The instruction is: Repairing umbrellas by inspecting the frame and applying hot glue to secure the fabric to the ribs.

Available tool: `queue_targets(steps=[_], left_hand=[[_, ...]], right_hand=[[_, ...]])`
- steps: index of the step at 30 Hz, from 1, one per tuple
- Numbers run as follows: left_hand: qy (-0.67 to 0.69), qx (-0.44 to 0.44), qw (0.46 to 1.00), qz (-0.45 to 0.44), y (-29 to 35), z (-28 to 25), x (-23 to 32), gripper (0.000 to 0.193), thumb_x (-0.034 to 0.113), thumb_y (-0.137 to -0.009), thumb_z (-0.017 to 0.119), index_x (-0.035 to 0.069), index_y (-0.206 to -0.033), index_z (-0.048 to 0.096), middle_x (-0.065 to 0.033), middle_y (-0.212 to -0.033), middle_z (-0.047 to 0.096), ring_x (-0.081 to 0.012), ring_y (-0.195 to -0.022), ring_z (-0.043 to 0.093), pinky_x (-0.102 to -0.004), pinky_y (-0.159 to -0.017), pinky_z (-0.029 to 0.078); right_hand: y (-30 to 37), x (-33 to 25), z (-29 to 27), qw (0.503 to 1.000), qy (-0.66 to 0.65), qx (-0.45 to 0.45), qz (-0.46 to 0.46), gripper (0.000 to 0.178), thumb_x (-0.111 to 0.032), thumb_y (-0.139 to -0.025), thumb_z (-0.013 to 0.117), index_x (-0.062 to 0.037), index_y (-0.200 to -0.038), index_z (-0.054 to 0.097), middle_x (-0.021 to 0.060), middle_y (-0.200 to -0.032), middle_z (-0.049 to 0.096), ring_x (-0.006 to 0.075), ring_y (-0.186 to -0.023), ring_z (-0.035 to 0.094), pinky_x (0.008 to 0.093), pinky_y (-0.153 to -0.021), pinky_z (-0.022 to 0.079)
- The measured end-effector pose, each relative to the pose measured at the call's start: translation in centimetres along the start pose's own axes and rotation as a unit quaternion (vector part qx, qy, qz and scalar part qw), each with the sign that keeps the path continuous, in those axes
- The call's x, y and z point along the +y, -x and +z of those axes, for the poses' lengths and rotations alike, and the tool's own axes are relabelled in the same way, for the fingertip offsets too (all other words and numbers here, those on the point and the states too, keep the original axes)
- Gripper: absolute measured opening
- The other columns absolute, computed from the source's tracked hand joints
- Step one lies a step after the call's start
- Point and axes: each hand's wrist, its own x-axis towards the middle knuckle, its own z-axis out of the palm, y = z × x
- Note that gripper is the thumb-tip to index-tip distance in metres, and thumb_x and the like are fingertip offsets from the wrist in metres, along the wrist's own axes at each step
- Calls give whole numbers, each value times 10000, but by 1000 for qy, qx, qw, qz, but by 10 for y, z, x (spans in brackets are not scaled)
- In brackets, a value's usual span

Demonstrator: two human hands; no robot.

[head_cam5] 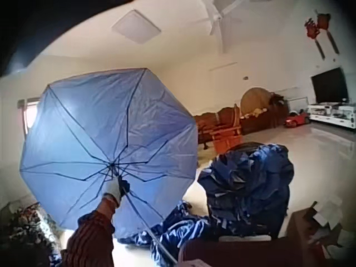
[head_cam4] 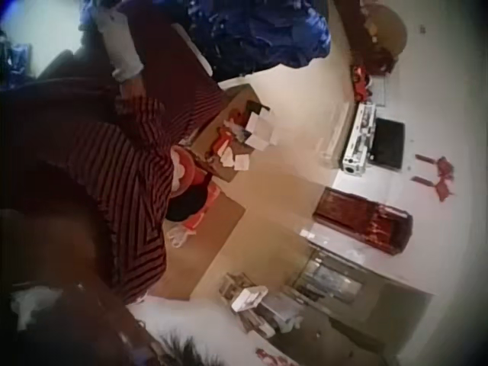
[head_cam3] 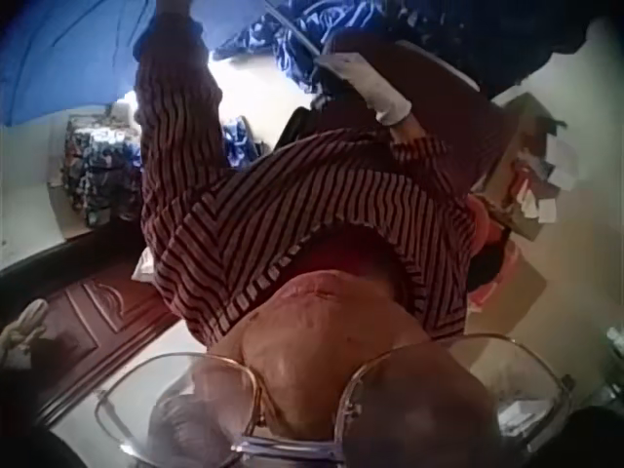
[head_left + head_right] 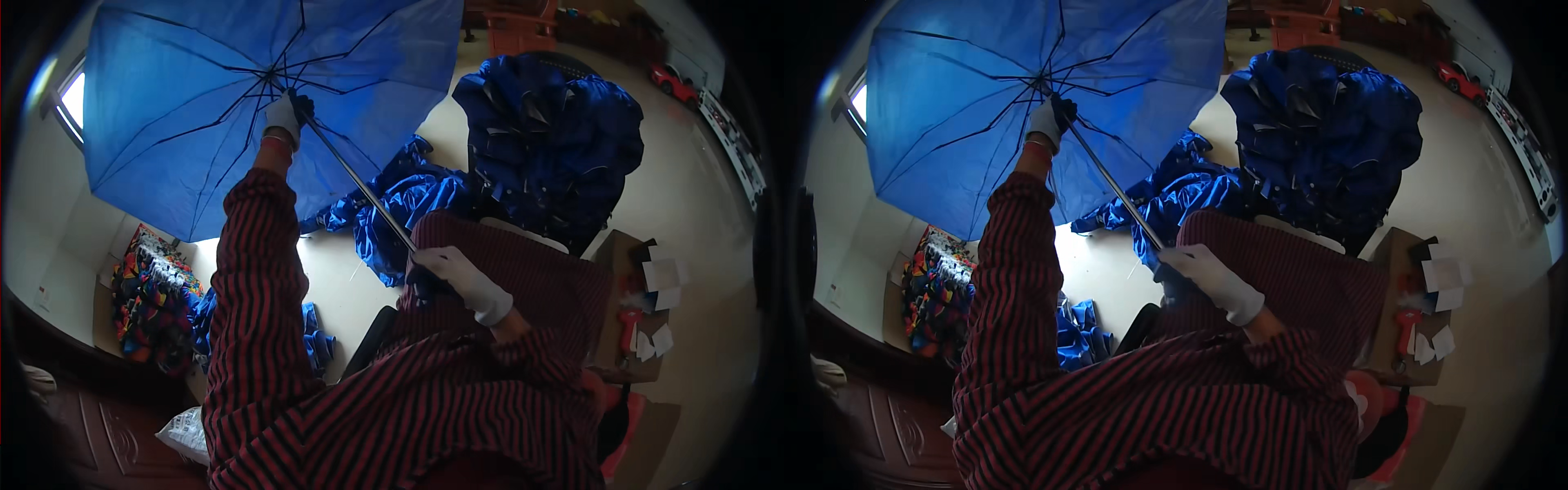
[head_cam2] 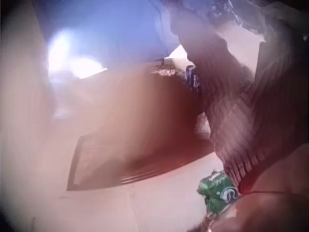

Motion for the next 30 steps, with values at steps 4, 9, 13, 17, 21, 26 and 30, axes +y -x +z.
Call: queue_targets(steps=[4,9,13,17,21,26,30], left_hand=[[9,-101,992,74,54,48,-7,371,335,-962,531,-32,-956,590,-143,-823,687,-238,-704,664,-367,-601,535],[-67,-122,989,54,48,-59,-113,318,318,-951,543,7,-995,591,-162,-822,669,-272,-707,646,-392,-600,535],[73,-32,997,22,78,-10,-71,307,328,-950,540,38,-1042,577,-161,-870,682,-269,-671,645,-371,-562,524],[-320,-117,936,94,74,-11,-98,326,330,-961,510,18,-1033,573,-143,-867,686,-233,-660,637,-336,-582,542],[114,-4,992,-60,47,-31,-112,354,327,-968,482,-9,-938,587,-108,-793,655,-195,-625,604,-316,-550,507],[76,89,986,-116,55,18,-101,314,313,-938,538,4,-923,593,-112,-758,642,-217,-615,594,-326,-566,495],[-111,114,987,-15,28,-77,-83,310,315,-931,540,14,-882,598,-100,-727,648,-214,-601,595,-342,-570,494]], right_hand=[[2,45,-17,989,99,111,10,418,-384,-941,551,19,-944,661,73,-741,650,141,-729,642,266,-655,496],[-20,34,12,952,245,173,53,394,-377,-939,519,-8,-889,648,110,-716,623,198,-725,614,358,-678,471],[-29,62,-16,967,183,160,73,454,-409,-942,469,-1,-824,630,118,-660,583,227,-605,566,367,-596,446],[-31,64,-14,967,188,167,39,415,-389,-957,491,-17,-829,623,41,-603,530,119,-548,529,313,-519,419],[-41,72,-15,976,132,147,88,443,-400,-967,475,-3,-807,590,37,-564,517,123,-460,505,287,-458,399],[-23,54,-9,980,93,156,82,478,-425,-965,460,9,-812,590,37,-554,513,118,-443,495,290,-447,401],[-13,37,22,986,133,84,58,519,-445,-963,414,21,-826,597,51,-557,516,132,-441,492,305,-482,411]])
